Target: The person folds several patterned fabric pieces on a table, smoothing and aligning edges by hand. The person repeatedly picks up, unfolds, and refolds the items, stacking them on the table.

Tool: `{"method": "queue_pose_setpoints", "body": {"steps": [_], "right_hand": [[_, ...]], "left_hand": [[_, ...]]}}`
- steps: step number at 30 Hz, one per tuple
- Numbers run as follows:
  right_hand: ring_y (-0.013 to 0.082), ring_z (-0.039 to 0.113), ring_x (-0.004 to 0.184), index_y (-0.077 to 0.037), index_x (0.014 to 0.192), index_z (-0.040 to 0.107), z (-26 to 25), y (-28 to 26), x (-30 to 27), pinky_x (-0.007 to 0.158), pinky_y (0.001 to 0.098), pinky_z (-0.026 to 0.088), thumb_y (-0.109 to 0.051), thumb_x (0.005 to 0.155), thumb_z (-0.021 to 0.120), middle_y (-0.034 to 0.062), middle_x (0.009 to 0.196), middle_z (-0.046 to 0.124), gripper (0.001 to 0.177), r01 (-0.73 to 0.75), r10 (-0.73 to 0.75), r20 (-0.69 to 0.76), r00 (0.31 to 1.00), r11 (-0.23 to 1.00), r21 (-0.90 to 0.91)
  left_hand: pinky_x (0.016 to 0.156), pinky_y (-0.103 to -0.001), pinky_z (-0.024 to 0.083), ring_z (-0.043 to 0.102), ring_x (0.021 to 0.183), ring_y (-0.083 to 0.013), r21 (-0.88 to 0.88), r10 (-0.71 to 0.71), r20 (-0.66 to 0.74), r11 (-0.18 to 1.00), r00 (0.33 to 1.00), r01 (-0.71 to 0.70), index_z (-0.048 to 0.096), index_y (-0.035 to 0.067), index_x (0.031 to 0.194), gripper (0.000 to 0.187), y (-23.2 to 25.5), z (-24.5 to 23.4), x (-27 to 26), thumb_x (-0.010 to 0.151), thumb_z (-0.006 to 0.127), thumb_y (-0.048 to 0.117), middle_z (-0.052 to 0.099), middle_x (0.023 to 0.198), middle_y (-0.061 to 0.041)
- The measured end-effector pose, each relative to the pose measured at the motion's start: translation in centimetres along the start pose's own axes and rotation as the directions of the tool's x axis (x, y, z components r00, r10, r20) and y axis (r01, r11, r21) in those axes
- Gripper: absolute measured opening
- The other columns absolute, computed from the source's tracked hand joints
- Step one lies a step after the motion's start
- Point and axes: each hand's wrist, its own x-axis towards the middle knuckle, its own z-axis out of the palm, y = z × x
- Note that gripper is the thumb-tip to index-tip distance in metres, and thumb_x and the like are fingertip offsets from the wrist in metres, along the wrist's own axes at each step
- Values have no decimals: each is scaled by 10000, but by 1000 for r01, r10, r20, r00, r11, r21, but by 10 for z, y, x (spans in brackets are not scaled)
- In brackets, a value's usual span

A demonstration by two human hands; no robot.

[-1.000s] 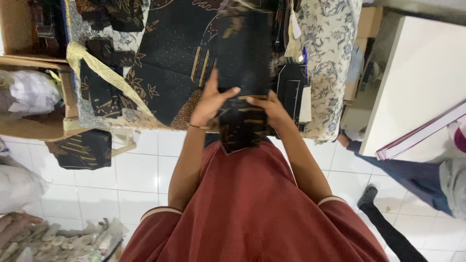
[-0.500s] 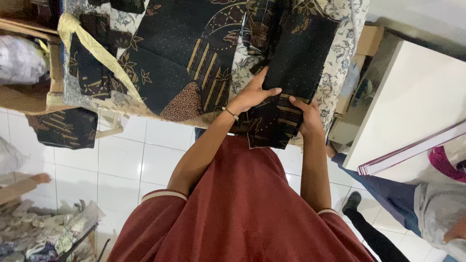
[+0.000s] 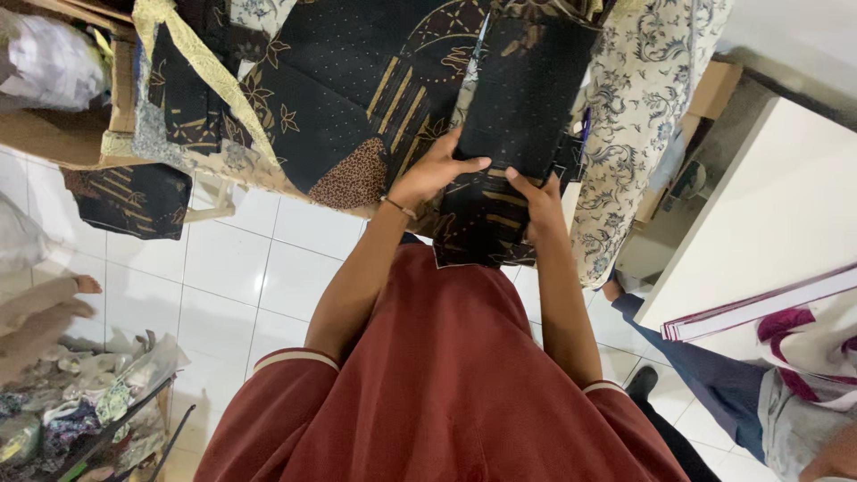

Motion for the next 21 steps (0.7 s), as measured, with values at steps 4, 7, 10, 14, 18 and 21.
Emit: {"method": "queue_pose_setpoints", "body": {"steps": [4,7,10,14,18,21], "right_hand": [[264,707,1035,-25,1258,634,30,15,14,894,397,578,-153,806,849,108,1134,720,516,34,-33,84,996,999,-17],[284,669,1137,-34,1298,599,53,29,33,967,445,533,-209,794,856,119,1203,700,592,-23,30,51,998,991,-135],[292,582,1255,-55,1336,561,74,42,51,1064,485,440,-259,811,858,111,1283,645,636,-66,73,17,997,961,-268],[280,528,1303,-92,1341,547,92,48,61,1130,512,346,-247,861,830,76,1290,625,578,-59,83,51,995,931,-361],[265,642,1207,-70,1256,653,104,43,55,1049,471,457,-201,909,758,81,1235,704,385,42,27,142,989,886,-461],[262,694,1078,-51,1251,631,115,33,54,922,432,537,-147,930,731,102,1168,718,349,207,-117,190,975,795,-570]], "left_hand": [[1169,-381,411,499,1398,-287,-174,103,-44,979,994,-109,367,-29,1556,842,-2,-31,-19,854,803,134,515,1512,-176],[1183,-374,408,516,1391,-292,-228,55,-121,970,991,-81,362,-69,1540,838,-6,-54,-23,855,808,116,531,1505,-190],[1184,-383,398,510,1414,-323,-134,32,-195,989,980,-59,398,-74,1531,840,-15,-72,-23,829,788,173,544,1511,-236],[1220,-409,240,227,1533,-354,-45,-106,-357,994,928,96,185,-71,1564,983,-37,-84,-21,872,810,238,247,1630,-271],[1239,-416,242,247,1541,-382,-77,-97,-391,994,915,73,237,-88,1554,950,-55,-90,-23,871,789,273,282,1628,-303],[1228,-420,285,313,1520,-388,-150,-81,-386,988,919,24,297,-76,1551,907,-55,-90,-22,865,763,291,349,1600,-297]]}}
